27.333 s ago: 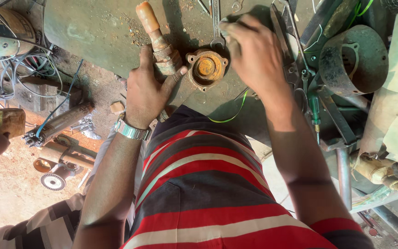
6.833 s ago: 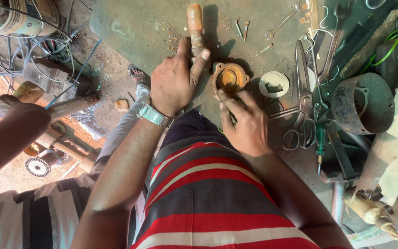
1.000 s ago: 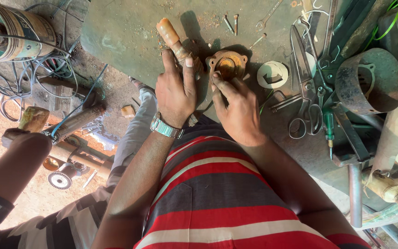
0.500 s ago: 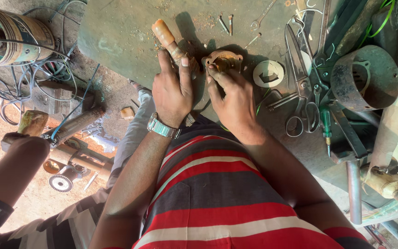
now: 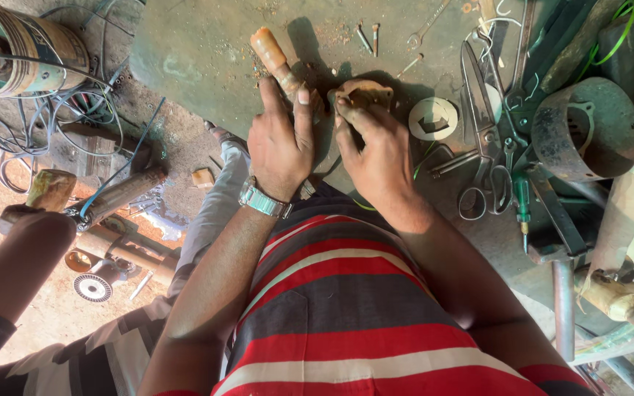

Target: The person uses a cloth to wipe a cylindrical metal part, then uses a screwdriver to scrape and clean the interior of a small metal housing. They repeatedly wipe and scrape the same housing while another person works nearby.

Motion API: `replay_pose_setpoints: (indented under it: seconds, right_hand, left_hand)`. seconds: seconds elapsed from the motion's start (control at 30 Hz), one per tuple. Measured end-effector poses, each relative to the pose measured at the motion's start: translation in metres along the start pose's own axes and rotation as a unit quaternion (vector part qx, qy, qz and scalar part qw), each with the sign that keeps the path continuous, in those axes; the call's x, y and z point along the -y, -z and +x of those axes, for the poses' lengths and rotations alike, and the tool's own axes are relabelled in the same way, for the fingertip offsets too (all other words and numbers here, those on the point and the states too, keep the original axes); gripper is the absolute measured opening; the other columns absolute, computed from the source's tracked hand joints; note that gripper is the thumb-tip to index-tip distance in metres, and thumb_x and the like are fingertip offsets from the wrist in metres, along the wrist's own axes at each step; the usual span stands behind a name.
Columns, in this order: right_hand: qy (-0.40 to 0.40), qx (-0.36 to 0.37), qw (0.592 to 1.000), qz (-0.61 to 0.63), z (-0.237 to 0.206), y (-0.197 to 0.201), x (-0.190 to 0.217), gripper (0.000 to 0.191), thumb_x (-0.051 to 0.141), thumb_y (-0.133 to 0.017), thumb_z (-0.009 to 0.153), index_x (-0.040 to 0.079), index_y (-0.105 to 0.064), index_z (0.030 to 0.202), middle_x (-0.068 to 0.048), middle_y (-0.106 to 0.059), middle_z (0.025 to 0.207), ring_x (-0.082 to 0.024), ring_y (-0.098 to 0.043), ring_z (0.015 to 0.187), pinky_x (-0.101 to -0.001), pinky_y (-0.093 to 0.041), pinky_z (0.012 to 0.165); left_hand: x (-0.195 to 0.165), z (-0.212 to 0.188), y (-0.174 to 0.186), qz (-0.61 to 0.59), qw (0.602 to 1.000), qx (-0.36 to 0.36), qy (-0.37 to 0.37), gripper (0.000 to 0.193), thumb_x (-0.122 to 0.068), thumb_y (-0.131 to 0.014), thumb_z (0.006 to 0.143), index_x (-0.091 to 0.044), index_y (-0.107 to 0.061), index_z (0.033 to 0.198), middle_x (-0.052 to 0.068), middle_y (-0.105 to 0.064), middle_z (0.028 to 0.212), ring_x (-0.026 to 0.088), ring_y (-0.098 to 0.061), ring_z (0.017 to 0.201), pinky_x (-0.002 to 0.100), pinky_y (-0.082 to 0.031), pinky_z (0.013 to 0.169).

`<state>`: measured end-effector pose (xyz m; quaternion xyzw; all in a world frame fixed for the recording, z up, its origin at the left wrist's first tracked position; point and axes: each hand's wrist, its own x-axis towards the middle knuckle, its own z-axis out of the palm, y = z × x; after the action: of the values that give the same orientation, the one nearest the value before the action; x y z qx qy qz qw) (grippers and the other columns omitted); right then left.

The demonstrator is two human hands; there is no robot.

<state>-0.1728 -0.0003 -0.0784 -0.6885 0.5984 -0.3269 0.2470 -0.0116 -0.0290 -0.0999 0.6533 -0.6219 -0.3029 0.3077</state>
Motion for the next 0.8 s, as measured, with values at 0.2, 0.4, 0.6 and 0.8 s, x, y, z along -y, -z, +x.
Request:
replay_pose_setpoints:
  seconds: [0.2,0.4,0.6,0.8]
  right_hand:
    - [0.002,-0.008,0.999,0.031,0.001,0.001,-0.001,0.025,0.005,-0.069,0.099,0.002,-0.072,0.124,-0.019,-0.073,0.113,-0.033,-0.075,0.102,-0.04,-0.061,0.089]
    - [-0.001,0.004,1.0,-0.019,0.001,-0.002,-0.003,0.029,0.005,-0.071,0.097,0.002,-0.073,0.125,-0.021,-0.073,0.108,-0.037,-0.073,0.095,-0.0436,-0.058,0.084]
    - [-0.022,0.009,1.0,-0.005,-0.003,-0.001,-0.003,0.022,0.005,-0.071,0.1,0.002,-0.073,0.122,-0.019,-0.074,0.109,-0.036,-0.074,0.098,-0.0425,-0.059,0.086]
    - [0.017,0.007,1.0,0.023,0.01,-0.001,-0.002,0.025,0.003,-0.068,0.1,-0.003,-0.071,0.123,-0.021,-0.073,0.111,-0.034,-0.075,0.098,-0.041,-0.06,0.085]
  left_hand:
    - [0.002,0.001,-0.002,0.009,1.0,0.007,-0.001,0.052,-0.037,-0.05,0.111,0.009,-0.04,0.133,0.026,-0.067,0.073,0.046,-0.068,0.069,0.054,-0.051,0.057]
    - [0.004,-0.001,-0.002,0.002,1.0,0.011,-0.017,0.05,-0.037,-0.05,0.112,0.008,-0.041,0.133,0.025,-0.067,0.076,0.046,-0.067,0.07,0.054,-0.05,0.058]
    - [0.005,-0.001,-0.004,0.028,0.999,-0.003,-0.024,0.054,-0.036,-0.051,0.112,0.01,-0.039,0.138,0.026,-0.068,0.076,0.047,-0.066,0.07,0.055,-0.05,0.06]
    - [0.005,-0.002,0.0,0.01,1.0,0.009,-0.01,0.056,-0.036,-0.051,0.111,0.012,-0.038,0.138,0.027,-0.068,0.076,0.048,-0.067,0.071,0.055,-0.051,0.06]
